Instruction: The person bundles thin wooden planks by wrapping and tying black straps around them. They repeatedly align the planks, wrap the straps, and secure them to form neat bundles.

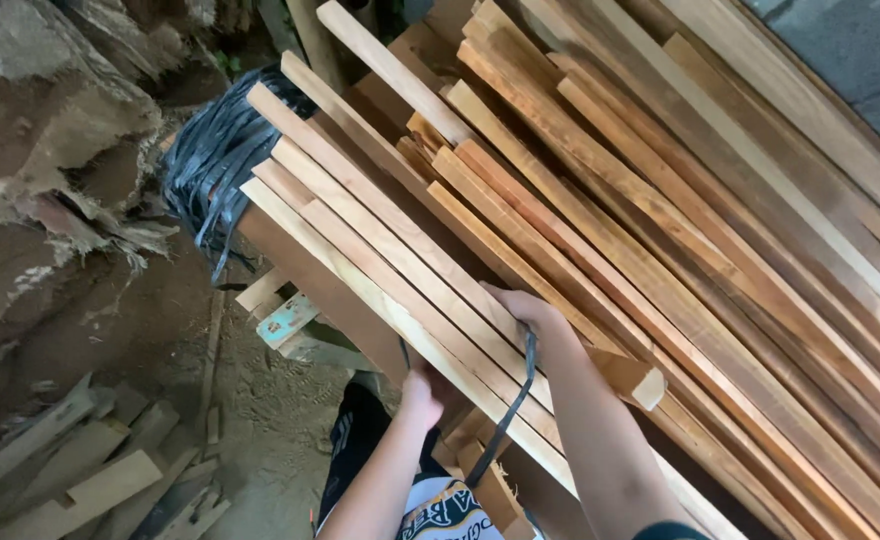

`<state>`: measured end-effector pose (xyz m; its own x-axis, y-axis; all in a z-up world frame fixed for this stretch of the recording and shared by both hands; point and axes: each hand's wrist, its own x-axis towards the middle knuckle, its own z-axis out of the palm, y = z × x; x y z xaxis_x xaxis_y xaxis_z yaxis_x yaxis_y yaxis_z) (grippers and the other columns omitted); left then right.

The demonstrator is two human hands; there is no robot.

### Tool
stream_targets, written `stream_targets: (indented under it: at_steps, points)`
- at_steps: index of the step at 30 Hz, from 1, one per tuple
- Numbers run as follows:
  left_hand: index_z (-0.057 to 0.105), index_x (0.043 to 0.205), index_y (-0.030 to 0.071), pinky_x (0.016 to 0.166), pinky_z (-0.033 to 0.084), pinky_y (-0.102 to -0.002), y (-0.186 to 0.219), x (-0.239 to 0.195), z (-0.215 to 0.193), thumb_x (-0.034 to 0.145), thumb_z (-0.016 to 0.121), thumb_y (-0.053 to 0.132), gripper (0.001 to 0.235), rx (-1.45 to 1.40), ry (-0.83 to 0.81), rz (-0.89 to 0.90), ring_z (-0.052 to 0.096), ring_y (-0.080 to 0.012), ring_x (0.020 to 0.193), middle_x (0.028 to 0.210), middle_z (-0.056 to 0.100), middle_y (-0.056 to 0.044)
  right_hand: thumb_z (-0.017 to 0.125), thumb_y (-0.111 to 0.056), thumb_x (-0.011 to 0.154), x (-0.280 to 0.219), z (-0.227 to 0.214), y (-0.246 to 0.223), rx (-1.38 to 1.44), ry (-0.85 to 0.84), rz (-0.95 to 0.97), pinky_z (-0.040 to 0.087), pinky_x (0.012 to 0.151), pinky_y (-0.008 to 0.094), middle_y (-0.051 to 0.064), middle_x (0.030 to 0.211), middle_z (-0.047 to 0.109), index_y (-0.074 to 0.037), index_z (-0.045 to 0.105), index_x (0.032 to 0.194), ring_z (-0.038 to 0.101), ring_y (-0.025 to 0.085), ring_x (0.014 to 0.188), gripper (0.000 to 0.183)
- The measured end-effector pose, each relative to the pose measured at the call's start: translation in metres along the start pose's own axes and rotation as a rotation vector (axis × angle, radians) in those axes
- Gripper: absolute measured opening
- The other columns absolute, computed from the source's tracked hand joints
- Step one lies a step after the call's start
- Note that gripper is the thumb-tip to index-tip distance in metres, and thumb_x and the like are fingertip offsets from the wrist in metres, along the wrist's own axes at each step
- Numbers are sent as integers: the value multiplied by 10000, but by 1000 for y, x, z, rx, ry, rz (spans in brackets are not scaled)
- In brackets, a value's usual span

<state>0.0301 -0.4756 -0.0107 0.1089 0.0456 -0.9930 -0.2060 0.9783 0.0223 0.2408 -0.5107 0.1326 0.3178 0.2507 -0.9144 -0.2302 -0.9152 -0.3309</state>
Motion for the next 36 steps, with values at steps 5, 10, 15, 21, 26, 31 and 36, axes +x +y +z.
stream_targets:
  at_steps: [5,10,15,21,26,31,36]
  points:
    - [549,1375,-18,971,515,-642,-24,3,-22,1059,400,313,481,72,-133,-37,614,-507,1204,1314,633,-277,575,-660,954,-14,6,28,244,159,52,425,1159,475,168,1470,589,-88,623,1419,480,311,1428,739]
    - [680,1195,16,898,564,-598,-38,57,-45,1066,370,508,597,260,-321,3,717,-479,1031,1128,730,-284,345,-843,954,38,20,113,-181,371,-93,428,1168,466,113,1357,681,-265,698,1340,538,296,1378,780]
    - [471,1463,-63,1149,389,-626,-36,-4,-34,1009,360,176,525,285,-259,18,463,-481,1397,1485,510,-314,617,-513,885,41,26,127,-138,577,-201,578,971,397,10,989,787,-290,791,1087,711,222,1102,348]
    - [603,1390,127,969,504,-652,-32,90,-42,1090,258,419,542,389,-233,28,624,-508,1198,1318,658,-246,617,-352,874,102,-2,118,-129,588,-206,533,1028,486,113,1110,779,-202,813,1068,681,350,1170,314]
    - [289,1590,67,1246,245,-550,-8,-136,30,1079,331,356,589,405,-38,53,232,-364,1551,1682,245,-121,651,-267,860,111,3,113,-163,482,-269,525,1060,461,116,1145,778,-221,817,1068,666,361,1213,270]
    - [558,1347,-67,893,563,-499,-31,39,-50,1081,359,247,457,369,-358,107,612,-373,994,1234,622,-258,636,-196,907,82,6,105,-104,490,-356,536,1023,455,110,1123,778,-215,811,1095,674,354,1184,258]
    - [689,1199,-135,1119,418,-542,-35,-29,-54,917,499,321,568,1419,-28,518,558,-403,1343,1273,668,-317,626,-320,828,159,5,148,31,503,-182,552,977,408,42,1039,801,-264,844,941,712,289,1107,252]
